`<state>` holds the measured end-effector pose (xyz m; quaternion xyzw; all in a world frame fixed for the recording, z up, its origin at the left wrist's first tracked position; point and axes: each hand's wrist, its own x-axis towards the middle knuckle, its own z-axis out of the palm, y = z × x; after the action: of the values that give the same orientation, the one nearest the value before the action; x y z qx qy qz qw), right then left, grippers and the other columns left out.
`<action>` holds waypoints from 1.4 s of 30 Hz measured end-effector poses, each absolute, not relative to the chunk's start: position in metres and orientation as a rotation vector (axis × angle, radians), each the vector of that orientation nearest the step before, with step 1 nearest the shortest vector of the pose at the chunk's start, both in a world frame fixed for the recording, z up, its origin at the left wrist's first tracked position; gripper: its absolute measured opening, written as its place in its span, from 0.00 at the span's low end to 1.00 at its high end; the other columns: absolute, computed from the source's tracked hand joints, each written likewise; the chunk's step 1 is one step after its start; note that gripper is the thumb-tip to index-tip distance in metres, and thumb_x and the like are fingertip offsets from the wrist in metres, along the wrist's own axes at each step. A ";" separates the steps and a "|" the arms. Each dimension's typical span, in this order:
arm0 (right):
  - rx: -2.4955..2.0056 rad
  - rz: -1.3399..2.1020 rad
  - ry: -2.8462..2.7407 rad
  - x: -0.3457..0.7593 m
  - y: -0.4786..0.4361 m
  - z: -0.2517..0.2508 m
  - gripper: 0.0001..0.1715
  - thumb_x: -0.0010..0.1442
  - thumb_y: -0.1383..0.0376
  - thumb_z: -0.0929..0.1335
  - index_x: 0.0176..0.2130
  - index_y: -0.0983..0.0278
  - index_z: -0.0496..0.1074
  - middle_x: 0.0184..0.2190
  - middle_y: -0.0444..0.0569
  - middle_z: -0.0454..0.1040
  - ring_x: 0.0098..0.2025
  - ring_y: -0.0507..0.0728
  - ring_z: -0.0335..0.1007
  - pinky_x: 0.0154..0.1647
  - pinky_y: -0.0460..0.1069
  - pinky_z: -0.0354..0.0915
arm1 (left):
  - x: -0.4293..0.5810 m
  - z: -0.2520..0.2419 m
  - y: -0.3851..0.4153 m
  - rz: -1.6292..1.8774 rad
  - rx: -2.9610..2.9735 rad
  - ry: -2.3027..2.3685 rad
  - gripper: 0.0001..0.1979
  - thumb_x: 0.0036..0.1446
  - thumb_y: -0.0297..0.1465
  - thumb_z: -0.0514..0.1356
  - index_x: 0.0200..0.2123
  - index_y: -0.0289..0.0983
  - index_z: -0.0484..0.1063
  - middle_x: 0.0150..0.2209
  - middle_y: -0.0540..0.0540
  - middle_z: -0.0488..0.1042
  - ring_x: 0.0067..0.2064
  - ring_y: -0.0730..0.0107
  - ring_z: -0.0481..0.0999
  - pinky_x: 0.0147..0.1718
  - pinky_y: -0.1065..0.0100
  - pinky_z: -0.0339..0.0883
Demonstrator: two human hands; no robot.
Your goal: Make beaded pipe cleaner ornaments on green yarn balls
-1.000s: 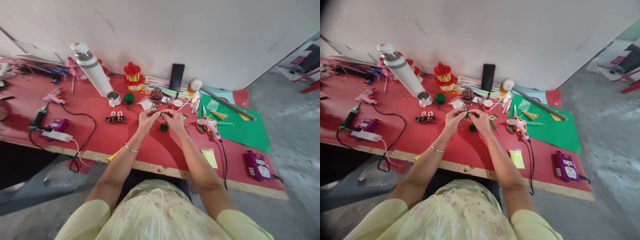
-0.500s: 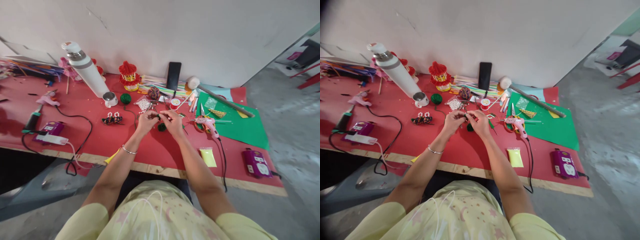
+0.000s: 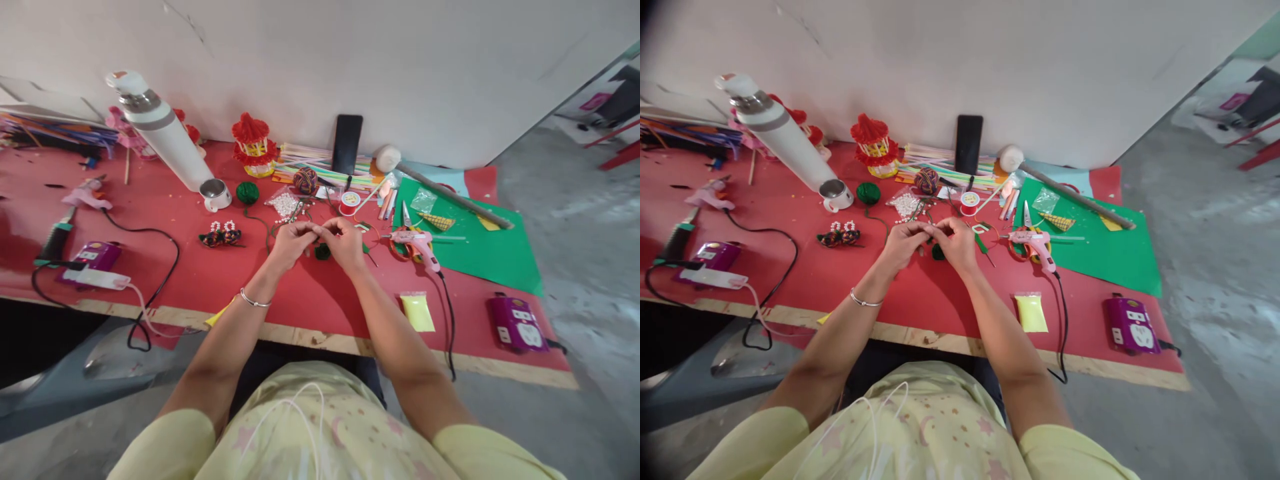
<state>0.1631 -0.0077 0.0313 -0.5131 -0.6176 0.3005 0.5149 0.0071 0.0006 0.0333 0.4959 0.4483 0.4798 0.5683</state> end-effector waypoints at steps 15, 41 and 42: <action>-1.200 0.845 -1.374 0.166 -0.004 0.021 0.23 0.56 0.47 0.76 0.41 0.61 0.81 0.35 0.48 0.81 0.37 0.56 0.77 0.37 0.49 0.74 | 0.006 0.035 0.001 1.095 1.117 0.996 0.12 0.47 0.35 0.70 0.33 0.33 0.80 0.25 0.49 0.77 0.22 0.76 0.73 0.16 0.76 0.64; -1.097 0.829 -1.571 0.171 -0.005 0.016 0.26 0.69 0.51 0.66 0.60 0.59 0.76 0.43 0.51 0.84 0.41 0.60 0.82 0.46 0.58 0.78 | 0.005 0.035 0.001 1.212 1.174 1.098 0.10 0.50 0.35 0.67 0.34 0.34 0.79 0.21 0.51 0.75 0.20 0.78 0.70 0.18 0.75 0.62; -1.097 0.841 -1.561 0.170 -0.005 0.017 0.27 0.68 0.51 0.67 0.61 0.59 0.75 0.43 0.51 0.84 0.42 0.60 0.82 0.47 0.58 0.78 | 0.005 0.036 0.001 1.222 1.175 1.095 0.10 0.50 0.35 0.67 0.33 0.34 0.79 0.21 0.51 0.75 0.20 0.78 0.70 0.18 0.75 0.62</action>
<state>0.1705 -0.0053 0.0166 -0.4543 -0.6466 0.3485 0.5041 0.0054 0.0012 0.0359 0.4928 0.4591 0.5125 0.5327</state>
